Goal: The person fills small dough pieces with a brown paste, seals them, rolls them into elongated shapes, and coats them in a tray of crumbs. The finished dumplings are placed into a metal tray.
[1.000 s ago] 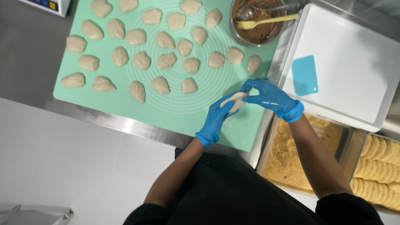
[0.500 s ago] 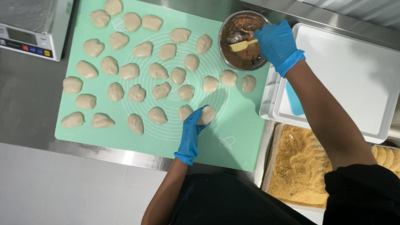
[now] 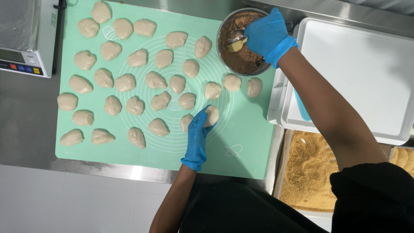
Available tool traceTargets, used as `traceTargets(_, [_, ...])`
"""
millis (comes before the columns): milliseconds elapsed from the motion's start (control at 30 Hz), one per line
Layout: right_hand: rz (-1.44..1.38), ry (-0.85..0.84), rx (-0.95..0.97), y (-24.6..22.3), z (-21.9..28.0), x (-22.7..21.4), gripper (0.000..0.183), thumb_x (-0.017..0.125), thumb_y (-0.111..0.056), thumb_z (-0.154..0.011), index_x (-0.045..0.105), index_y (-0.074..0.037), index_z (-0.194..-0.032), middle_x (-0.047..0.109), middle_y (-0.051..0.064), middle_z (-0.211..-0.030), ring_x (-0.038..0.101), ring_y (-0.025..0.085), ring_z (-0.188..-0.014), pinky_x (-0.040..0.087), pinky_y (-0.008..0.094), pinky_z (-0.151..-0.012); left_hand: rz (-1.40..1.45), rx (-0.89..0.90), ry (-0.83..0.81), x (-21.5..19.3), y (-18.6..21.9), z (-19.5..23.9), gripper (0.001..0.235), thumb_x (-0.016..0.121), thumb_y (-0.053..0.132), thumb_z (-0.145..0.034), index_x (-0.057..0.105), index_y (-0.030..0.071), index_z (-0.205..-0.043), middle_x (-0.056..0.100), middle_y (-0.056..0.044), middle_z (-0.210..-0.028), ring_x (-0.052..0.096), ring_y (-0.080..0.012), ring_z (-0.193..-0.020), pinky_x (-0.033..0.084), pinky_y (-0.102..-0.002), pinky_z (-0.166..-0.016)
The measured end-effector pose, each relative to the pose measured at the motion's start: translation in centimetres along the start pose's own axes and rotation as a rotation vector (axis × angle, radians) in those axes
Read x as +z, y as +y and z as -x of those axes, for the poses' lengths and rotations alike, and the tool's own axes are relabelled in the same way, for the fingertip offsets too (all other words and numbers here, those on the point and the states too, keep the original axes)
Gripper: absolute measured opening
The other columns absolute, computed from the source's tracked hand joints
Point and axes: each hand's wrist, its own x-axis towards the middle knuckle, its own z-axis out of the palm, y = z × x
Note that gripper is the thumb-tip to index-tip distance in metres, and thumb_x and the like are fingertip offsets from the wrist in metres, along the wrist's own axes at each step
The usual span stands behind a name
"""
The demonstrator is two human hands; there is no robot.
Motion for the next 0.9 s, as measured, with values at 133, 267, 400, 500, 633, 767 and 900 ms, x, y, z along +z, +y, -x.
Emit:
traceTargets(133, [-0.304,-0.004,0.042,0.7,0.6,0.8,0.024,0.064,-0.024,-0.092,0.082,-0.029,-0.107,0.073,0.004,-0.078,0.064,0.027,-0.064,0.038,0.045,-0.083,0.117,-0.019,0.042,-0.7,-0.4,-0.7,0.052,0.054,0.031,-0.102,0.054,-0.002,-0.142,0.058,-0.009,-0.136,0.059,-0.0206,-0.121,0.049,-0.035,-0.107])
traceTargets(267, [-0.599,-0.045,0.137,1.1,1.7,1.5,0.022,0.066,-0.032,-0.093,0.082,-0.027,-0.108,0.076,0.005,-0.09,0.069,0.029,-0.081,0.044,0.044,-0.088,0.193,-0.044,0.044,-0.7,-0.6,-1.0,0.057,0.055,0.033,-0.102,0.048,-0.004,-0.144,0.056,-0.011,-0.137,0.057,-0.0211,-0.123,0.047,-0.035,-0.108])
traceTargets(400, [-0.84,-0.09,0.175,1.5,2.9,1.7,0.026,0.067,-0.039,-0.092,0.08,-0.024,-0.109,0.076,0.003,-0.096,0.07,0.027,-0.09,0.051,0.041,-0.086,0.245,-0.046,-0.002,-0.1,-0.3,-1.0,0.059,0.055,0.033,-0.1,0.046,-0.005,-0.145,0.055,-0.011,-0.141,0.055,-0.0199,-0.128,0.045,-0.034,-0.111])
traceTargets(500, [-0.775,-0.024,0.143,1.5,4.0,1.4,0.024,0.067,-0.038,-0.095,0.081,-0.024,-0.108,0.076,0.003,-0.094,0.07,0.027,-0.09,0.048,0.043,-0.086,0.243,-0.034,-0.025,0.6,0.1,-1.3,0.06,0.055,0.033,-0.102,0.046,-0.007,-0.145,0.054,-0.014,-0.14,0.055,-0.0216,-0.127,0.045,-0.035,-0.111])
traceTargets(633, [-0.365,0.138,0.091,-0.3,4.3,0.5,0.019,0.065,-0.031,-0.098,0.082,-0.027,-0.103,0.076,0.002,-0.084,0.069,0.024,-0.08,0.04,0.044,-0.091,0.261,-0.022,-0.047,0.8,0.2,-1.4,0.061,0.056,0.033,-0.101,0.045,-0.008,-0.145,0.054,-0.015,-0.14,0.055,-0.0228,-0.128,0.046,-0.035,-0.111])
traceTargets(767, [-0.295,0.021,0.117,-1.2,3.3,-0.1,0.02,0.063,-0.029,-0.097,0.081,-0.03,-0.103,0.075,0.002,-0.079,0.067,0.024,-0.072,0.036,0.044,-0.087,0.254,-0.006,-0.007,0.4,-0.1,-1.1,0.061,0.057,0.033,-0.1,0.045,-0.007,-0.144,0.054,-0.014,-0.14,0.055,-0.0228,-0.127,0.047,-0.037,-0.109])
traceTargets(900, [-0.566,0.019,0.106,0.0,2.9,0.1,0.021,0.065,-0.032,-0.095,0.082,-0.026,-0.106,0.075,0.003,-0.086,0.067,0.026,-0.08,0.04,0.045,-0.087,0.261,0.013,-0.014,0.0,-0.4,-0.8,0.06,0.057,0.032,-0.099,0.044,-0.004,-0.145,0.052,-0.013,-0.141,0.055,-0.0227,-0.127,0.048,-0.038,-0.109])
